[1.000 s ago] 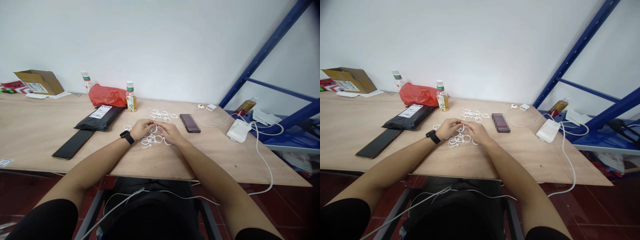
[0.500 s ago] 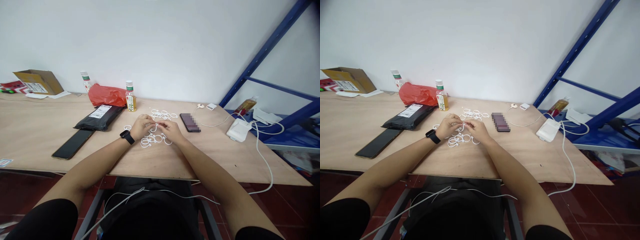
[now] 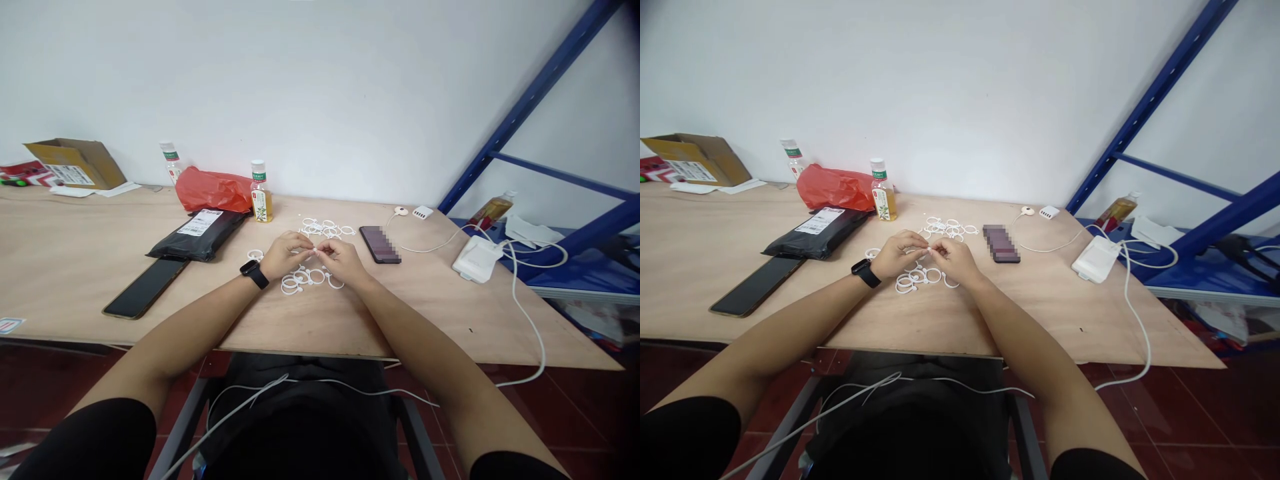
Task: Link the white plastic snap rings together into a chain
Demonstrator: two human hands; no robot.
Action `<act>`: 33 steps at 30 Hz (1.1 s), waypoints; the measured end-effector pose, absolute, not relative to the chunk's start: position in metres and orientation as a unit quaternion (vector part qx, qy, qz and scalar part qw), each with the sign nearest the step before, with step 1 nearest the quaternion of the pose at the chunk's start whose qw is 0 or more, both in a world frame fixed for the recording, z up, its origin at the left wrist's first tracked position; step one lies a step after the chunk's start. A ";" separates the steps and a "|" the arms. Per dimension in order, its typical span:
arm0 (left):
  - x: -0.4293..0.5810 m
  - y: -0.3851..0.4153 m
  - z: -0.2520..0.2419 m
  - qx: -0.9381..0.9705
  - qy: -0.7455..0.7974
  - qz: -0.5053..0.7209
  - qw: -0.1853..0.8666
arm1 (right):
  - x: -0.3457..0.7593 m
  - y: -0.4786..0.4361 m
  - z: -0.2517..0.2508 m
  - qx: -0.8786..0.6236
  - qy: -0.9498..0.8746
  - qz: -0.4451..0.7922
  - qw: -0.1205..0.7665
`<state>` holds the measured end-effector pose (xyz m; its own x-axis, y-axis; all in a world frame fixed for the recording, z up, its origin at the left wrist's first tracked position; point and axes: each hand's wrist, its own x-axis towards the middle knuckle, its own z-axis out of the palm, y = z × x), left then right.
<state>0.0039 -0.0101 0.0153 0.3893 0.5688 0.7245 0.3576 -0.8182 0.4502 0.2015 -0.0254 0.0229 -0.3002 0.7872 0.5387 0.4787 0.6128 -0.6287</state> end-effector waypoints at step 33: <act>0.002 -0.008 0.009 0.848 0.362 0.353 0.161 | 0.235 0.019 -0.008 -0.466 -0.844 0.060 0.260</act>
<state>0.0019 -0.0084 0.0091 0.4888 0.7273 0.4818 0.4994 -0.6861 0.5291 0.2352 0.0190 -0.0080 -0.4305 0.8172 0.3833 0.7551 0.5587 -0.3431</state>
